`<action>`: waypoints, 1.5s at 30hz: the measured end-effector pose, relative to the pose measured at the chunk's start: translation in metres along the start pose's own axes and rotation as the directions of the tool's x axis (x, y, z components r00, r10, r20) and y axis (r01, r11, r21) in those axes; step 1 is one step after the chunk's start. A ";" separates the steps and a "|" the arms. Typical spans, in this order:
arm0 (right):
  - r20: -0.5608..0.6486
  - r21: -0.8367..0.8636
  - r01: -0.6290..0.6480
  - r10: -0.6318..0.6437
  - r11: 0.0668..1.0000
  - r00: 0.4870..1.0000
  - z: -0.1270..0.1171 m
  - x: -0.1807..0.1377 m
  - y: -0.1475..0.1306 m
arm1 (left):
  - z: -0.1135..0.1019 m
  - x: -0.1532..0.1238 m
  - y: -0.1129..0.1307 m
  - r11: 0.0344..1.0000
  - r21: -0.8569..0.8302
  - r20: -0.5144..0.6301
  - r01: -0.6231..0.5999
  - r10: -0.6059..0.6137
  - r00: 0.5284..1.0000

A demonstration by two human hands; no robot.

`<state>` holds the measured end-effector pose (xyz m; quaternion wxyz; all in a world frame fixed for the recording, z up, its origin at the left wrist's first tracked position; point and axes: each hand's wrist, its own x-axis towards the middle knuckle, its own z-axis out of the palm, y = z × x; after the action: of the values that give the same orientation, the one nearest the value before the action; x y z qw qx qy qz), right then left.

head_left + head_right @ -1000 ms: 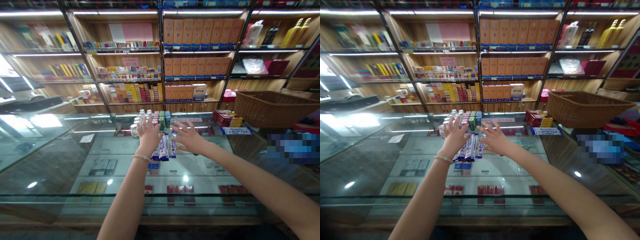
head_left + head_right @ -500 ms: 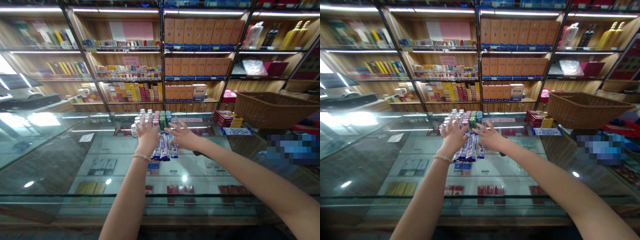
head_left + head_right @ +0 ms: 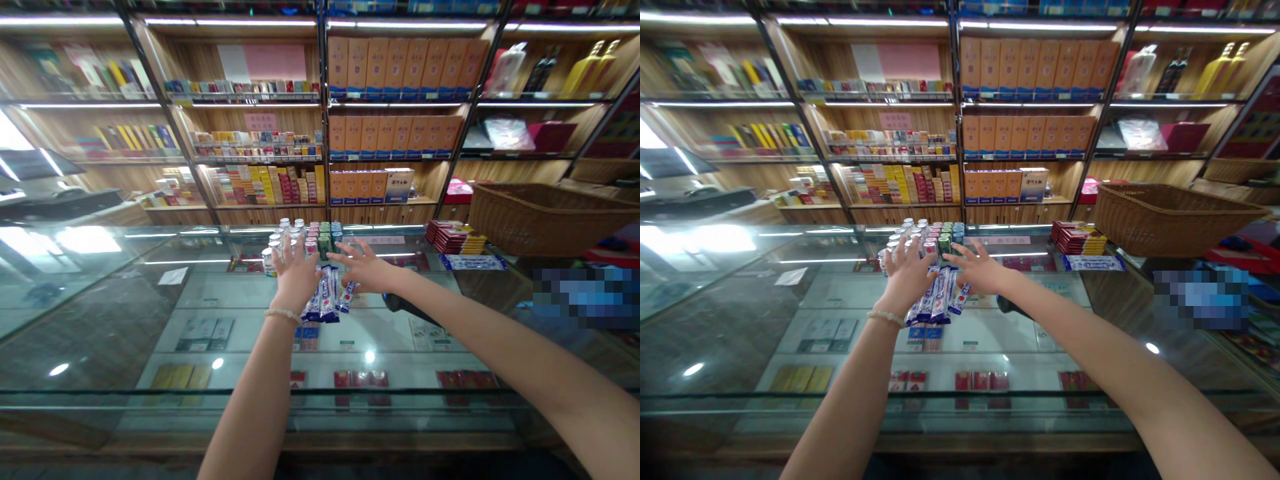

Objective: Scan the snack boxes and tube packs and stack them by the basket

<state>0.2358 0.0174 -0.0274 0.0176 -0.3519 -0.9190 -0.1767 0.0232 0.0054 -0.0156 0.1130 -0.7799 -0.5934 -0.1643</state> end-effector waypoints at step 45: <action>-0.322 0.634 -0.351 0.648 0.689 0.691 0.026 -0.075 0.059 | 0.000 0.012 0.011 0.997 -0.074 -0.185 0.014 -0.028 0.982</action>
<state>0.3332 0.0190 -0.0450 0.4115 -0.5175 -0.7502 0.0049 0.0370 0.0128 -0.0105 0.1381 -0.7584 -0.5820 -0.2590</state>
